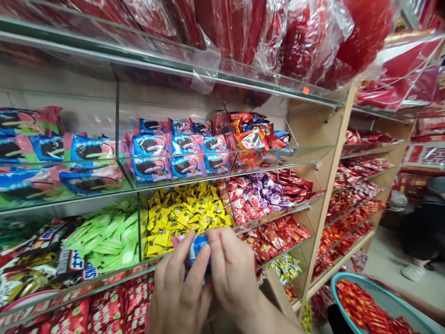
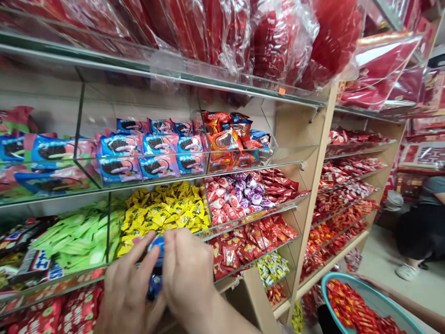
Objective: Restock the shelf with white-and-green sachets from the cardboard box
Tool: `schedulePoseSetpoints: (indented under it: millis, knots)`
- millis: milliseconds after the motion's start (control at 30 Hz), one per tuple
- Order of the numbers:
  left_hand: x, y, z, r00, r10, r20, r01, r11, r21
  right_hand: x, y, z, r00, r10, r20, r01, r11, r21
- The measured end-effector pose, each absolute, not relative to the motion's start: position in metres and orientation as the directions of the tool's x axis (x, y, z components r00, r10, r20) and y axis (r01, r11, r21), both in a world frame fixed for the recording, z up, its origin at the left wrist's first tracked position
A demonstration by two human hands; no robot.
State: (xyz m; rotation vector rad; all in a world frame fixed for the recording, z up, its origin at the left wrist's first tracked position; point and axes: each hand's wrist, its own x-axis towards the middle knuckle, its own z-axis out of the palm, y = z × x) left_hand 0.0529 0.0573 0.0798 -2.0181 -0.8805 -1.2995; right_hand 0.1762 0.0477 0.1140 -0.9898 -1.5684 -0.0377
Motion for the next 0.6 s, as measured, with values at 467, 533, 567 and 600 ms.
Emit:
schedulePoseSetpoints:
  millis: [467,533,567,600]
  knots:
    - [0.054,0.045,0.079,-0.077,0.975,0.21,-0.331,-0.223,0.917,0.185,0.05,0.09,-0.137,0.861,0.49,-0.194,0.462,-0.865]
    - [0.049,0.05,0.078,-0.05,0.98,0.19,-0.31,-0.197,0.93,0.185,0.051,0.092,-0.104,0.868,0.485,-0.169,0.466,-0.869]
    - [0.047,0.052,0.079,-0.031,0.981,0.191,-0.299,-0.192,0.935,0.185,0.051,0.094,-0.093,0.871,0.483,-0.141,0.468,-0.872]
    - [0.044,0.053,0.079,-0.009,0.98,0.198,-0.286,-0.193,0.939,0.186,0.05,0.097,-0.088,0.871,0.483,-0.108,0.473,-0.874]
